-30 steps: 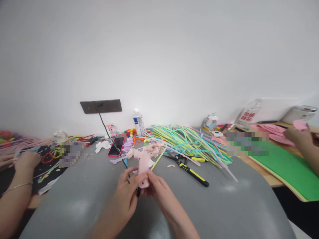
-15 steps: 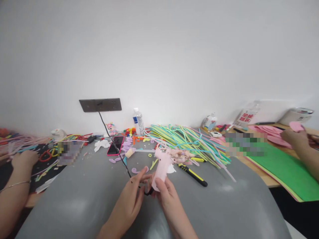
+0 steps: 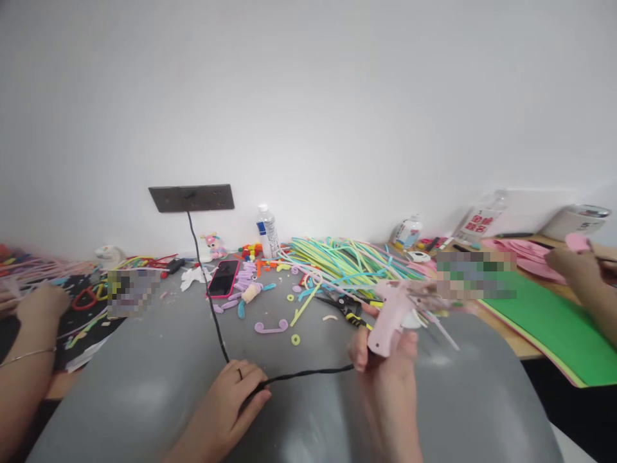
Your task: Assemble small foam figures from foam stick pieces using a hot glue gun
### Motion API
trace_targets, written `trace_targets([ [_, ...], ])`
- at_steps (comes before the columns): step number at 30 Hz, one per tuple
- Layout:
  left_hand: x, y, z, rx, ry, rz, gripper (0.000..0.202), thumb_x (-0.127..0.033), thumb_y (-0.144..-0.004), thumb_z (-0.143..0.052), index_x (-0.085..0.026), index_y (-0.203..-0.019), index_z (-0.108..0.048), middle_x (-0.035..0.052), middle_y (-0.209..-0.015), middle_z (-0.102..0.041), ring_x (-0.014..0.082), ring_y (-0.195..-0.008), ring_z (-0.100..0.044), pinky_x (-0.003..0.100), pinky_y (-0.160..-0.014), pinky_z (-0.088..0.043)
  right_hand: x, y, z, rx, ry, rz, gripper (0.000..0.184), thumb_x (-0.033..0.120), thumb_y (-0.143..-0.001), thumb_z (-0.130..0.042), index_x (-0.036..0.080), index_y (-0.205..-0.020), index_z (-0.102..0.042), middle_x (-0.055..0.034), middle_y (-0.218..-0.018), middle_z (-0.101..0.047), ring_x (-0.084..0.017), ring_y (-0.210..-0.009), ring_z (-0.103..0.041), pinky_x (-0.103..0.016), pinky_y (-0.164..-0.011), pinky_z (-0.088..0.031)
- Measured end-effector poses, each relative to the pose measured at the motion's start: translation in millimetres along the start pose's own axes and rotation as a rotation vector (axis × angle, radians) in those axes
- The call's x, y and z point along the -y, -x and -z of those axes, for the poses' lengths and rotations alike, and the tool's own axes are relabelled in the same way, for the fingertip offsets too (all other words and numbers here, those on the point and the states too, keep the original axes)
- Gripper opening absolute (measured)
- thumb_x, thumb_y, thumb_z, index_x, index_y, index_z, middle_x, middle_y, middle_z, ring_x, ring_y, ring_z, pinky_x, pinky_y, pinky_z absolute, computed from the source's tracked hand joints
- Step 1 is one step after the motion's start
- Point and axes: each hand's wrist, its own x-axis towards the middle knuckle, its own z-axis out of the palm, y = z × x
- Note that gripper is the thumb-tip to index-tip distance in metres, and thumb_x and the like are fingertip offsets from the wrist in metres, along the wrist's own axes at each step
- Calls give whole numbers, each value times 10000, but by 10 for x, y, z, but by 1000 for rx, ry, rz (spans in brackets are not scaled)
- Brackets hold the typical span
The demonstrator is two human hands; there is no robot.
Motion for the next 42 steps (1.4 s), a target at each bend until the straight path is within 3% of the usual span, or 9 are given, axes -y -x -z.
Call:
trace_targets([
  [3,11,25,12,1,64,-6,246,-242,-1008,-441,-203,-1022,-684,50,-944,-741,225,-875,-657,377,-821,-505,21,-59,30,4,-42,-76,509,712,-875,-554,211,-847,-638,86,-448,-363,-91,-396,-250,-224,-416,-309],
  [8,-11,-35,0,-61,225,177,418,-253,-1049,-313,-209,-1055,-729,75,-1024,-720,203,-973,-666,353,-880,-519,61,-136,22,-31,-223,-167,495,601,-660,-853,211,-786,-575,64,-662,-464,-109,-569,-482,-257,-551,-509],
  [12,-20,-109,-26,-83,204,236,443,-273,-1042,-326,-179,-883,-729,92,-960,-669,204,-909,-665,354,-818,-534,50,-152,41,-29,-259,-132,470,481,-638,-902,213,-786,-545,82,-660,-477,-55,-486,-398,-170,-435,-399],
  [15,48,-99,-89,-115,155,207,361,-220,-1013,-356,-180,-975,-713,93,-974,-663,210,-921,-668,369,-831,-550,-48,-137,63,-51,-63,-26,455,512,-685,-854,215,-790,-527,80,-601,-533,-48,-426,-379,-167,-383,-318],
  [20,229,50,-255,-247,-16,279,303,-134,-875,-497,-179,-1137,-642,121,-1129,-660,275,-1049,-650,459,-899,-562,-296,-75,51,-86,385,89,448,502,-738,-818,231,-863,-484,12,-686,-710,-109,-434,-527,-226,-400,-360],
  [25,289,108,-362,-295,-163,181,722,-41,-829,-486,-178,-1524,-350,148,-1522,-488,292,-1319,-490,489,-1065,-466,-475,-85,54,95,688,61,383,550,-821,-701,233,-876,-494,-87,-791,-771,-201,-552,-629,-308,-505,-440],
  [28,308,53,-416,-259,-240,155,755,-69,-880,-479,-204,-1590,-258,121,-1580,-451,298,-1333,-455,498,-1077,-437,-514,-118,15,262,867,92,337,555,-879,-602,221,-897,-557,-120,-843,-782,-241,-663,-641,-338,-597,-457],
  [33,337,-20,-495,-251,-375,185,586,-171,-977,-444,-192,-1559,-371,93,-1544,-518,307,-1272,-485,502,-1021,-452,-511,-154,-160,516,968,56,335,537,-930,-496,213,-964,-571,-127,-904,-790,-256,-688,-643,-342,-647,-453],
  [42,317,-43,-494,-245,-435,175,511,-219,-988,-472,-185,-1498,-481,97,-1504,-560,307,-1251,-494,480,-1015,-444,-576,-213,-271,659,1004,1,336,568,-942,-472,233,-962,-494,-79,-754,-731,-302,-762,-695,-335,-641,-465],
])
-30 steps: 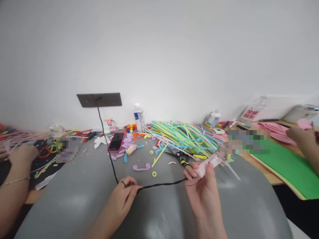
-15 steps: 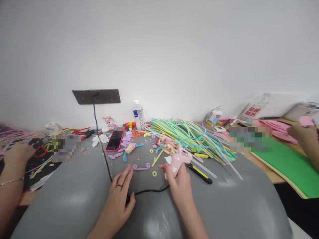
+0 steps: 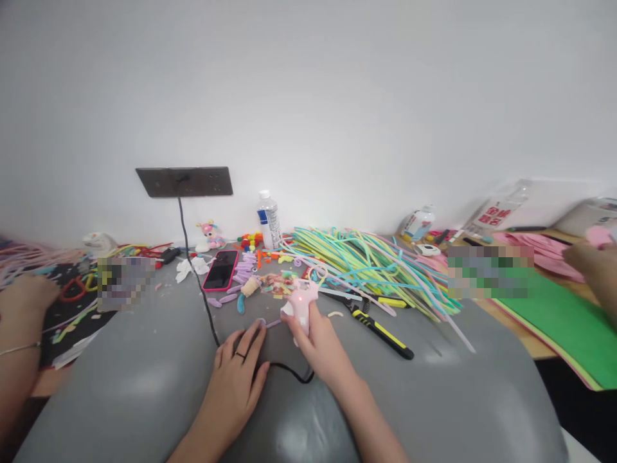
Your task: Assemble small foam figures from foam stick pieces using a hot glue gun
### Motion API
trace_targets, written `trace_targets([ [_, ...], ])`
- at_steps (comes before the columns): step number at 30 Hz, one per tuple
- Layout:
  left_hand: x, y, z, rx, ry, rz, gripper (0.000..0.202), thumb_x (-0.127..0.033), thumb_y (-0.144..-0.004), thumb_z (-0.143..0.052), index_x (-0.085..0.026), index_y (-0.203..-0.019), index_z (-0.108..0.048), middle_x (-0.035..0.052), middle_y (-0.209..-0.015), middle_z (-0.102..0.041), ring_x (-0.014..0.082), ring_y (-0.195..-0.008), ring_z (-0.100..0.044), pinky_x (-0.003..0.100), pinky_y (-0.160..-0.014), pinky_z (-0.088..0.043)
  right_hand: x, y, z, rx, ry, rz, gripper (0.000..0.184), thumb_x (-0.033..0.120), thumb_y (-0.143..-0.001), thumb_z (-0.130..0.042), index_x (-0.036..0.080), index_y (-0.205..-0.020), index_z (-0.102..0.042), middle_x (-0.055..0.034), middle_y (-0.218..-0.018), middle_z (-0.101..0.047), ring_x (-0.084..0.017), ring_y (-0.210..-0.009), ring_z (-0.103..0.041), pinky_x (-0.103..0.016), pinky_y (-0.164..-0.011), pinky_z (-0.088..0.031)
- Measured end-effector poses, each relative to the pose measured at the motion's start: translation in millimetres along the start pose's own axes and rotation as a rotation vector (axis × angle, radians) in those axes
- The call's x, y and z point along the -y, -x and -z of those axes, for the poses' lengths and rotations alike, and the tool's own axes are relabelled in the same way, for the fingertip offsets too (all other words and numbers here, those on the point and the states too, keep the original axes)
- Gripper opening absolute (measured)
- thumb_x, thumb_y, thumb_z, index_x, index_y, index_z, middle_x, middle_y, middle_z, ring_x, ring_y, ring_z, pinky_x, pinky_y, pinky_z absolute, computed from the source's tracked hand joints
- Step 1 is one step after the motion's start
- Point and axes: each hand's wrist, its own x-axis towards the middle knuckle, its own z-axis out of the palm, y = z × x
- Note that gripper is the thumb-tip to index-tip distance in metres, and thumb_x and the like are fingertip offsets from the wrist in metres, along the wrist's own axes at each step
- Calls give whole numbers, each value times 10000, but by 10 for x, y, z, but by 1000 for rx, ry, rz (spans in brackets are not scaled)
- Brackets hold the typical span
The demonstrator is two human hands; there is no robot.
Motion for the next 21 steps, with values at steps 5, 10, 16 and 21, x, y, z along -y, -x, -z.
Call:
trace_targets([
  [5,23,-20,15,5,34,-2,521,-237,-989,-480,-192,-1508,-460,94,-1489,-574,300,-1242,-500,467,-1002,-453,-70,-61,17,-6,37,41,324,564,-947,-482,241,-917,-490,-79,-768,-733,-295,-748,-691,-338,-653,-461],
  [10,33,-37,22,9,32,-2,548,-291,-980,-523,-181,-1513,-454,98,-1469,-592,309,-1207,-513,469,-986,-457,-137,-93,15,8,73,81,336,534,-963,-474,208,-1005,-545,-79,-751,-730,-295,-715,-680,-340,-646,-448],
  [16,23,-39,6,1,-16,-16,513,-290,-979,-518,-176,-1479,-509,102,-1466,-592,318,-1205,-505,476,-991,-452,-217,-124,7,-24,101,108,296,511,-929,-532,218,-933,-567,-84,-766,-721,-271,-698,-641,-330,-644,-429],
  [21,3,-48,5,-5,-89,-51,505,-266,-965,-537,-140,-1454,-536,101,-1456,-604,328,-1198,-505,482,-981,-441,-177,-162,-31,28,159,54,337,545,-952,-445,214,-979,-501,-123,-840,-726,-297,-758,-669,-339,-672,-440],
])
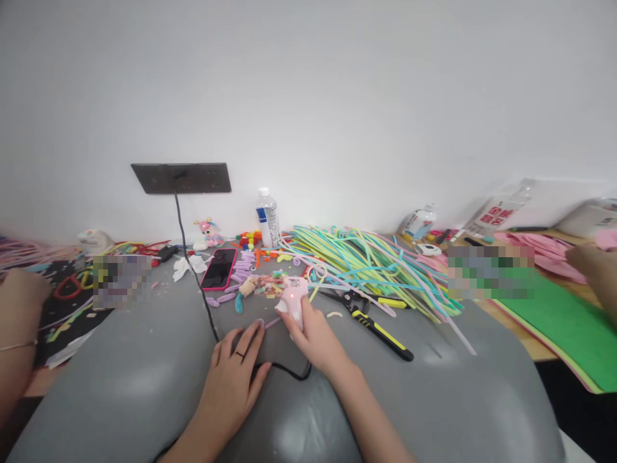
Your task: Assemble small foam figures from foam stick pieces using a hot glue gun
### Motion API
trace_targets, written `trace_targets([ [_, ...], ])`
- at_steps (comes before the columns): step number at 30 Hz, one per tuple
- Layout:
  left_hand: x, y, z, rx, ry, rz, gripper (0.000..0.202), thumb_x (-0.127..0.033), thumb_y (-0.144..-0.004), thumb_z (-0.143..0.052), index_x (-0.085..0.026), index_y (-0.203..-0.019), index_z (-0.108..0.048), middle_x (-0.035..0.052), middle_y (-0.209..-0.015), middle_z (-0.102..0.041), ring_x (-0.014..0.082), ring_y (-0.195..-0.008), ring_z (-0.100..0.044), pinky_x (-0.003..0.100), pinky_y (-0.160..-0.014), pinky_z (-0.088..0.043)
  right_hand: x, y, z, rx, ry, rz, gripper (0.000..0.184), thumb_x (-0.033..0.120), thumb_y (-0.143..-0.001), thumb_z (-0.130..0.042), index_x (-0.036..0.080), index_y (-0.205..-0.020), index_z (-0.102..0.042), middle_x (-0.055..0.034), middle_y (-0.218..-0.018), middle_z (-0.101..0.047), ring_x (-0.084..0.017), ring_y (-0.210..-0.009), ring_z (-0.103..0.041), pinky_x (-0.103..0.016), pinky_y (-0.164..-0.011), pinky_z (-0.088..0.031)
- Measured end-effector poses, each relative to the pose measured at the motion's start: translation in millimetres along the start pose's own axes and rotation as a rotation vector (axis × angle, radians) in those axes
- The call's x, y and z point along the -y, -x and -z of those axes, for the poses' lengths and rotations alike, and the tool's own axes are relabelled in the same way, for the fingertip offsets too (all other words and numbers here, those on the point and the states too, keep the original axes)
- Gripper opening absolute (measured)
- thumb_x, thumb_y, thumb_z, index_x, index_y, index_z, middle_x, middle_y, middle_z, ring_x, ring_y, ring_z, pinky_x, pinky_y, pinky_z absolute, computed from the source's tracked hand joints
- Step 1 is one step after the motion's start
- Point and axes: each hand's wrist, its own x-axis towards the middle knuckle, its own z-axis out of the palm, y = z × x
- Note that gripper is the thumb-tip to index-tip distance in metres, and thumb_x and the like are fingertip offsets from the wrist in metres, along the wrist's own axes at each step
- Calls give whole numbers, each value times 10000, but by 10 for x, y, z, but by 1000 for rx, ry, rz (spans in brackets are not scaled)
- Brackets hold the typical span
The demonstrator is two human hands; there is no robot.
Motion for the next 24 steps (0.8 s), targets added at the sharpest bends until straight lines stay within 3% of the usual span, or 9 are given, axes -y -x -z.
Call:
trace_targets([
  [9,-54,31,-63,-58,-69,35,486,-348,-986,-507,-164,-1431,-571,95,-1424,-627,307,-1189,-526,463,-970,-428,162,-62,-111,-30,179,-98,365,466,-973,-407,154,-1146,-484,-141,-815,-723,-314,-738,-696,-302,-603,-402],
  [18,-125,8,-46,-62,-58,98,474,-327,-993,-490,-151,-1425,-574,101,-1405,-642,319,-1184,-526,481,-970,-408,212,5,-159,-86,117,-221,433,486,-981,-399,166,-1266,-462,-130,-848,-757,-318,-773,-733,-315,-623,-444],
  [24,-86,7,-38,-70,-30,73,473,-321,-996,-487,-146,-1428,-566,84,-1432,-632,318,-1191,-532,483,-970,-395,239,34,-118,-8,77,-195,475,526,-966,-376,157,-1254,-450,-165,-923,-747,-330,-814,-718,-341,-676,-461],
])
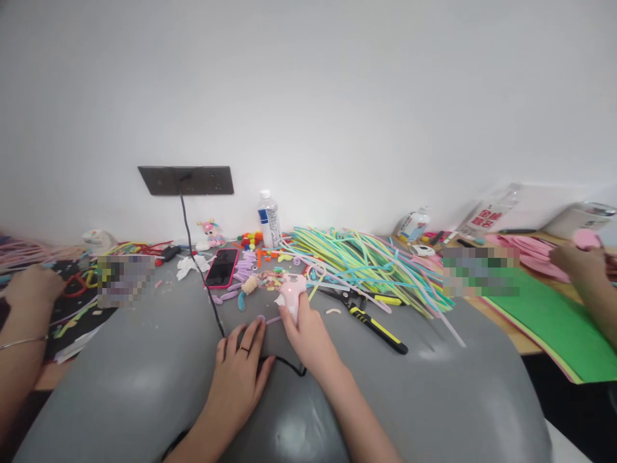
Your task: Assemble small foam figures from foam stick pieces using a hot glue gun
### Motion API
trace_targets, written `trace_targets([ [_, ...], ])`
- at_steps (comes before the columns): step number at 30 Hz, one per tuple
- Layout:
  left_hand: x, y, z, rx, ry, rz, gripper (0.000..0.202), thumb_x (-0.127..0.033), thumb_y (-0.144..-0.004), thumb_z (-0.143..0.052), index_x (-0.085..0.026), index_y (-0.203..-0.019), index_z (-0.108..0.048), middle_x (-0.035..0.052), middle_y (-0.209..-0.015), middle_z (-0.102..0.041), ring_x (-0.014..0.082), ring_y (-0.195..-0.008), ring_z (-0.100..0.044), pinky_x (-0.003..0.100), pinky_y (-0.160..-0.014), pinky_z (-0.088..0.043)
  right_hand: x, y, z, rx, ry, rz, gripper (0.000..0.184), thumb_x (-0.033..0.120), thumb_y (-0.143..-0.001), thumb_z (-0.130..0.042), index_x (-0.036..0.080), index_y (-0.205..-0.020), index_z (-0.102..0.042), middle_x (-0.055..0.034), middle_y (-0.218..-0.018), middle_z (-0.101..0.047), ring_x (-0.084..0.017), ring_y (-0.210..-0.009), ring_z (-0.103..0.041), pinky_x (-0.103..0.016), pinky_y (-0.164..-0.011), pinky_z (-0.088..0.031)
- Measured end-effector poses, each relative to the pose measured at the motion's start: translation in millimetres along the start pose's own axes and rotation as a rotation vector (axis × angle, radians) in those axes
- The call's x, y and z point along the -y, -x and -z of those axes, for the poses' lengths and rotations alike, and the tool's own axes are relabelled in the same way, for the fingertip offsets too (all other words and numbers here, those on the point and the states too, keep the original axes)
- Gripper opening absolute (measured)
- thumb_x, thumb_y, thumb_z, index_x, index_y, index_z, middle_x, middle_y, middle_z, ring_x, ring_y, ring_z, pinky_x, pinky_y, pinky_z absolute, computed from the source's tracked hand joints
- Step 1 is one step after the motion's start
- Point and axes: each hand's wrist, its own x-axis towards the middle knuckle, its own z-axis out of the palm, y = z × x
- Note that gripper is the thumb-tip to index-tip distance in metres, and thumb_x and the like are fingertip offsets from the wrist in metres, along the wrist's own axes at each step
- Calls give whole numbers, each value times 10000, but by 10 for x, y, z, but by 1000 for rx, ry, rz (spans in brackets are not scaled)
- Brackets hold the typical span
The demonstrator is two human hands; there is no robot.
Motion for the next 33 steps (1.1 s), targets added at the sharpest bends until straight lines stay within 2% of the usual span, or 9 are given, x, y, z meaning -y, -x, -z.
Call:
trace_targets([
  [7,59,5,13,7,21,-27,472,-350,-1011,-458,-163,-1430,-569,69,-1464,-609,325,-1219,-531,479,-998,-378,-129,-30,120,81,-98,87,457,582,-945,-390,196,-1165,-498,-120,-915,-754,-316,-880,-712,-373,-774,-495],
  [10,94,6,27,-1,39,-47,472,-359,-1009,-467,-170,-1429,-570,68,-1455,-618,319,-1217,-532,477,-1011,-371,-152,-34,127,83,-87,95,463,578,-943,-403,191,-1179,-497,-133,-944,-766,-325,-904,-715,-381,-782,-500],
  [15,161,-6,67,-9,69,-95,441,-358,-1003,-484,-254,-1421,-580,25,-1447,-626,303,-1208,-529,500,-1049,-341,-174,-33,130,84,-50,138,502,559,-958,-407,160,-1253,-485,-166,-1015,-775,-347,-945,-716,-396,-792,-506],
  [20,180,-27,75,5,67,-107,434,-372,-989,-511,-228,-1384,-615,46,-1422,-643,314,-1190,-525,515,-1055,-344,-176,-41,153,128,-121,168,457,541,-972,-425,168,-1228,-487,-164,-1021,-797,-357,-1005,-716,-428,-850,-509],
  [23,183,-23,70,-1,68,-110,442,-362,-982,-525,-224,-1395,-605,40,-1422,-642,310,-1180,-521,513,-1055,-350,-168,-26,140,79,-246,181,429,551,-958,-447,183,-1170,-508,-160,-1032,-796,-348,-1051,-707,-423,-856,-520],
  [26,183,-4,68,6,64,-109,460,-334,-976,-531,-241,-1425,-578,33,-1458,-613,309,-1203,-506,512,-1070,-345,-141,46,136,-98,-499,187,492,584,-911,-538,194,-1210,-508,-155,-1101,-774,-325,-1085,-690,-396,-854,-528],
  [29,178,17,73,33,55,-100,496,-291,-962,-540,-257,-1457,-543,39,-1491,-581,310,-1233,-489,521,-1091,-341,-87,181,181,-193,-752,109,495,568,-836,-685,226,-1154,-522,-100,-982,-757,-256,-825,-701,-348,-745,-528],
  [31,175,25,83,53,61,-93,519,-273,-951,-549,-264,-1470,-527,37,-1508,-564,313,-1251,-478,534,-1105,-337,-36,290,237,-158,-882,22,406,533,-819,-734,237,-1010,-533,-26,-796,-674,-167,-589,-581,-297,-605,-474],
  [33,178,32,101,71,80,-91,539,-284,-936,-575,-268,-1473,-522,36,-1523,-547,320,-1268,-468,554,-1114,-334,20,397,299,-86,-1008,-46,372,555,-833,-710,238,-889,-523,14,-691,-543,-133,-527,-460,-276,-531,-411],
])
